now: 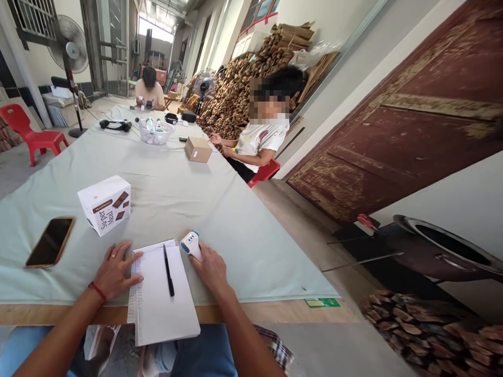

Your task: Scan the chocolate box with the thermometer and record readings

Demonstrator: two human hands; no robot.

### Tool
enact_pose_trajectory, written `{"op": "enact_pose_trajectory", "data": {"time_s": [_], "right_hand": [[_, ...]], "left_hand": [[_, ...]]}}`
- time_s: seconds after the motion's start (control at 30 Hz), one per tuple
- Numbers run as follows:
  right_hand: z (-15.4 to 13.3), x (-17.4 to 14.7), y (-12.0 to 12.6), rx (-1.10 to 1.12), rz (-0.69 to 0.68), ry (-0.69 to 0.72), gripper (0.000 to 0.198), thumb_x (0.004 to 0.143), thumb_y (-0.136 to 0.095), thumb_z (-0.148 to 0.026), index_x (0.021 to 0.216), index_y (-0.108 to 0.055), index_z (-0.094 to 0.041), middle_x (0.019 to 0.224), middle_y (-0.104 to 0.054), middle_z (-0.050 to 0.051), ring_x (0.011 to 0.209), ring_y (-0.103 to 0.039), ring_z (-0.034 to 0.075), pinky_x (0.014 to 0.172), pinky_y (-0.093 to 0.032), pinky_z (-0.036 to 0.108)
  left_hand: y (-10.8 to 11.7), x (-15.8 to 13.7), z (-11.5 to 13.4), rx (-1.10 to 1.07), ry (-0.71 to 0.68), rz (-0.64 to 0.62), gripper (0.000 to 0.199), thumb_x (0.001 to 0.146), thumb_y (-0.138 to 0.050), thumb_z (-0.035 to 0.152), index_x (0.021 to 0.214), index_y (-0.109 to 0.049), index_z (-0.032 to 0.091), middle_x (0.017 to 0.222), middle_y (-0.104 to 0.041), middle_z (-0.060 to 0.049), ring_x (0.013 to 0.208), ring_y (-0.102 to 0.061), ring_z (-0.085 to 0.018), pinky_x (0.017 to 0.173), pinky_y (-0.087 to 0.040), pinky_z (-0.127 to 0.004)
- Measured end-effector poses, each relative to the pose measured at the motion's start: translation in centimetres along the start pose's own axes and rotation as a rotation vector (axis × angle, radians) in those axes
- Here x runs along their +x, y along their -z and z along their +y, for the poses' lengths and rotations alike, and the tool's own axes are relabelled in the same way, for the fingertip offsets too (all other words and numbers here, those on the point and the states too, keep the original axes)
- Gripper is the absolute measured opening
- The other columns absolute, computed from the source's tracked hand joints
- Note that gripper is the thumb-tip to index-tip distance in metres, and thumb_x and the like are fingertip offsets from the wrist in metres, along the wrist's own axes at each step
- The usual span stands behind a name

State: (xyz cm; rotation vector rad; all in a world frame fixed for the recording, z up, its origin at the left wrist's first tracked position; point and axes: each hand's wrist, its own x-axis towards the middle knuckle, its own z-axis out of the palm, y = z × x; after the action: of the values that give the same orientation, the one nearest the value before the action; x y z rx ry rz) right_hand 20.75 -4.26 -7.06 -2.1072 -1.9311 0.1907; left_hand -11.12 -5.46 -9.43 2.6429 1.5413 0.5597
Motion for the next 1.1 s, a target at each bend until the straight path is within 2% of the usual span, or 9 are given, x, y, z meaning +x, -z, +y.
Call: {"op": "enact_pose_trajectory", "data": {"time_s": [0.13,0.27,0.37,0.5,0.6,0.7,0.9,1.0,1.1], "right_hand": [[-0.2,-0.4,-0.5,-0.012,0.133,0.070,0.041,0.084,-0.058,-0.023,0.124,-0.059,-0.018,0.111,-0.063,0.013,0.102,-0.057,0.027,0.085,-0.042,0.037],[-2.6,-1.9,-1.2,0.139,0.303,0.270,0.036,0.084,-0.055,-0.017,0.119,-0.059,-0.020,0.116,-0.061,0.013,0.106,-0.055,0.027,0.090,-0.044,0.041],[-5.3,-2.5,-2.1,0.218,0.202,0.310,0.025,0.088,-0.057,-0.023,0.113,-0.061,-0.019,0.104,-0.065,0.012,0.098,-0.061,0.026,0.086,-0.048,0.038],[-7.8,-2.1,-3.3,0.139,0.052,0.224,0.037,0.086,-0.062,-0.023,0.123,-0.057,-0.020,0.099,-0.067,0.012,0.090,-0.065,0.027,0.075,-0.050,0.035],[-8.2,-1.6,-3.5,0.090,0.008,0.231,0.046,0.086,-0.054,-0.013,0.131,-0.054,-0.022,0.097,-0.066,0.010,0.080,-0.065,0.023,0.068,-0.048,0.031],[-7.6,-1.7,-3.1,0.146,-0.023,0.275,0.048,0.085,-0.046,-0.008,0.129,-0.058,-0.024,0.094,-0.065,0.008,0.074,-0.063,0.019,0.067,-0.048,0.028],[-6.5,-2.9,-2.2,0.616,0.072,0.389,0.052,0.085,-0.035,-0.010,0.134,-0.053,-0.017,0.096,-0.063,0.009,0.087,-0.062,0.020,0.081,-0.052,0.033],[-6.7,-3.2,-1.9,0.788,0.141,0.409,0.045,0.085,-0.043,-0.016,0.129,-0.054,-0.018,0.090,-0.061,0.006,0.081,-0.060,0.019,0.077,-0.052,0.033],[-7.1,-3.3,-1.5,0.865,0.194,0.339,0.029,0.085,-0.053,-0.026,0.113,-0.059,-0.019,0.079,-0.057,0.002,0.071,-0.056,0.016,0.068,-0.050,0.030]], "left_hand": [[-0.2,0.1,0.0,0.020,0.000,0.025,0.059,0.084,-0.056,0.063,0.136,-0.055,0.036,0.143,-0.046,-0.012,0.133,-0.040,-0.032,0.112,-0.028,-0.055],[-0.2,0.1,0.0,0.026,0.006,0.035,0.058,0.084,-0.057,0.062,0.135,-0.056,0.035,0.142,-0.046,-0.013,0.131,-0.042,-0.032,0.111,-0.029,-0.055],[-0.1,0.1,0.0,0.012,0.005,0.034,0.059,0.083,-0.057,0.062,0.135,-0.056,0.034,0.142,-0.046,-0.013,0.131,-0.042,-0.033,0.111,-0.029,-0.055],[-0.1,0.1,-0.1,-0.006,0.009,0.050,0.059,0.082,-0.059,0.062,0.134,-0.057,0.035,0.142,-0.047,-0.011,0.130,-0.042,-0.032,0.111,-0.029,-0.054],[-0.3,0.1,-0.2,-0.004,0.005,0.057,0.058,0.082,-0.060,0.062,0.134,-0.057,0.035,0.142,-0.047,-0.010,0.130,-0.042,-0.032,0.111,-0.030,-0.054],[-0.3,0.0,-0.2,0.009,0.005,0.055,0.059,0.082,-0.059,0.062,0.134,-0.056,0.036,0.142,-0.047,-0.011,0.130,-0.042,-0.032,0.111,-0.030,-0.055],[-0.2,0.1,0.0,0.004,0.013,0.047,0.059,0.082,-0.059,0.062,0.134,-0.057,0.034,0.142,-0.047,-0.011,0.131,-0.042,-0.032,0.111,-0.030,-0.054],[-0.1,0.1,0.0,0.004,0.017,0.043,0.059,0.082,-0.059,0.062,0.134,-0.057,0.034,0.142,-0.048,-0.011,0.131,-0.042,-0.031,0.112,-0.030,-0.053],[0.0,0.1,0.0,-0.001,0.017,0.042,0.058,0.082,-0.059,0.061,0.134,-0.057,0.035,0.143,-0.048,-0.011,0.131,-0.042,-0.031,0.112,-0.030,-0.054]]}}
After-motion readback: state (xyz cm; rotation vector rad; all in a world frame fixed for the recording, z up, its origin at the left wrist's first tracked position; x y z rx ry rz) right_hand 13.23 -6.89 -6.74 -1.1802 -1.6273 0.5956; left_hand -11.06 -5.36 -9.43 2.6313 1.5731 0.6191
